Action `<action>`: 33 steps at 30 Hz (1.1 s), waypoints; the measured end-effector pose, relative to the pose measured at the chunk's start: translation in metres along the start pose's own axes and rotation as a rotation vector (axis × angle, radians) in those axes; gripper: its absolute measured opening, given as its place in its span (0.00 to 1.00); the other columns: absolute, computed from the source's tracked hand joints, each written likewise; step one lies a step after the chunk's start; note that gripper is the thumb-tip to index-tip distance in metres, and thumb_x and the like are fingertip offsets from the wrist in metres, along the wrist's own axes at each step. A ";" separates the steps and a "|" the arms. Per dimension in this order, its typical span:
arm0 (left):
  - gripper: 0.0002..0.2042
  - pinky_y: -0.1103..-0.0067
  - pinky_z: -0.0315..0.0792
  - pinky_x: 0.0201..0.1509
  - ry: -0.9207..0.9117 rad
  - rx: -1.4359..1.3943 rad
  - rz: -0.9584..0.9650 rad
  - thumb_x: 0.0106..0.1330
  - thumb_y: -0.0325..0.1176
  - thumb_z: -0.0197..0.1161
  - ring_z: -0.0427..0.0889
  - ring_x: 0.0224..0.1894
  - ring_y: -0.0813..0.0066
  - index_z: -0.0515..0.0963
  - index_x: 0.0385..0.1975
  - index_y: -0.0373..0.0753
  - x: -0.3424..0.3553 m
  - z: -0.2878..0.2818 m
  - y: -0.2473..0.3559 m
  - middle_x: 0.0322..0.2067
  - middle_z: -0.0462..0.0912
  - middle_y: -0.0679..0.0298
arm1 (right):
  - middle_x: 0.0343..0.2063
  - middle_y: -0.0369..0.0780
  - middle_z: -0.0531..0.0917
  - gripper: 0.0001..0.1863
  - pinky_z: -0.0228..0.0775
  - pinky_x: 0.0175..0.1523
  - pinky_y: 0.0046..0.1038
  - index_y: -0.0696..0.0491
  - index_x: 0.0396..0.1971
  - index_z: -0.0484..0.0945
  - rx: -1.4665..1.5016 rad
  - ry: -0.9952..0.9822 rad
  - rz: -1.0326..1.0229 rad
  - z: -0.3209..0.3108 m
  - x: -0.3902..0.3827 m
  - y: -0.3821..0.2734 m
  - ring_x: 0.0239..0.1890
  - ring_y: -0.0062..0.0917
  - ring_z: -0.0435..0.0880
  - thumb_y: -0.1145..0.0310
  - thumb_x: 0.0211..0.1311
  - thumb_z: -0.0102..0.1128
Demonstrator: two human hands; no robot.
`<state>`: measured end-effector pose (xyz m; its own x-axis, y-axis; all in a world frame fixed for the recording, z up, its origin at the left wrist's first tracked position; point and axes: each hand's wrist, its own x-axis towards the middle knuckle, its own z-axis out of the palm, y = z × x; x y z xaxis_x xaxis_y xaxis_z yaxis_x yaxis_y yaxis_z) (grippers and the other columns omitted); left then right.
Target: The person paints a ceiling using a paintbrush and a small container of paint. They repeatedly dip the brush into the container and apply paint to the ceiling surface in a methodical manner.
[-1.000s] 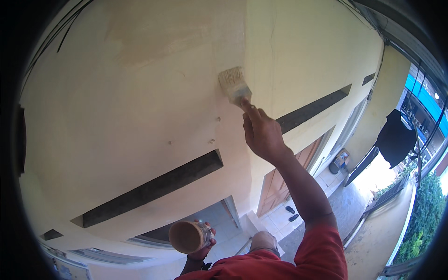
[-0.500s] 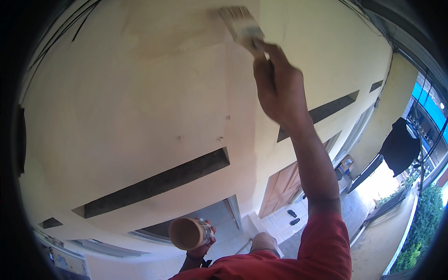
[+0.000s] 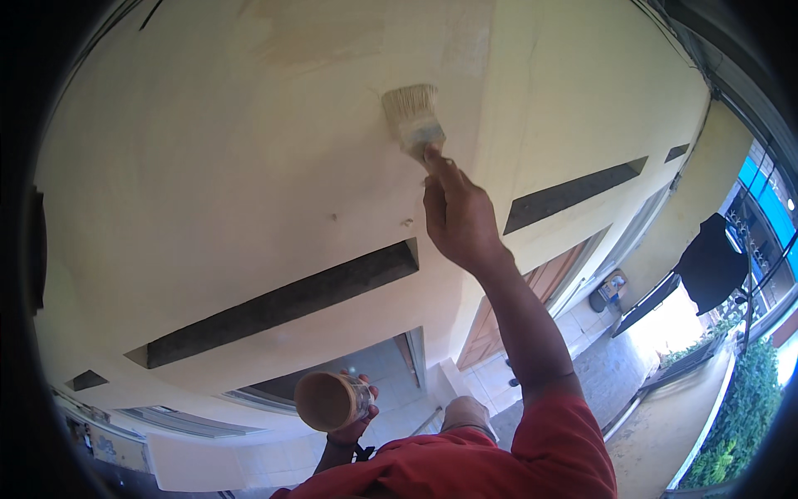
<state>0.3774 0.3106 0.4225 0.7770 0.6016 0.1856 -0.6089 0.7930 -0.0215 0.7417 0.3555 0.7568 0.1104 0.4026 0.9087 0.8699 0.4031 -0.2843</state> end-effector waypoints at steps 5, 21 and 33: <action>0.29 0.47 0.76 0.69 0.030 -0.013 0.009 0.77 0.55 0.66 0.66 0.75 0.47 0.73 0.76 0.59 0.000 0.001 0.000 0.75 0.69 0.56 | 0.45 0.53 0.88 0.22 0.82 0.50 0.28 0.66 0.69 0.75 0.012 -0.173 0.204 0.001 -0.061 -0.001 0.41 0.31 0.91 0.80 0.78 0.59; 0.32 0.46 0.76 0.67 0.024 -0.021 0.017 0.75 0.56 0.67 0.66 0.76 0.45 0.71 0.77 0.57 -0.008 0.003 -0.010 0.75 0.69 0.55 | 0.42 0.54 0.85 0.25 0.82 0.41 0.47 0.59 0.74 0.71 -0.526 0.262 -0.060 -0.048 0.111 -0.004 0.37 0.50 0.89 0.68 0.83 0.52; 0.33 0.44 0.79 0.66 -0.002 0.001 0.085 0.75 0.59 0.66 0.69 0.72 0.39 0.71 0.75 0.50 -0.008 0.013 -0.013 0.71 0.69 0.49 | 0.38 0.54 0.81 0.38 0.82 0.28 0.46 0.64 0.82 0.51 -0.420 -0.118 0.071 0.036 -0.042 0.003 0.26 0.49 0.85 0.72 0.80 0.57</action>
<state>0.3774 0.2946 0.4338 0.7223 0.6662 0.1855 -0.6725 0.7392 -0.0362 0.7225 0.3692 0.7069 0.1424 0.5184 0.8432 0.9847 0.0120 -0.1737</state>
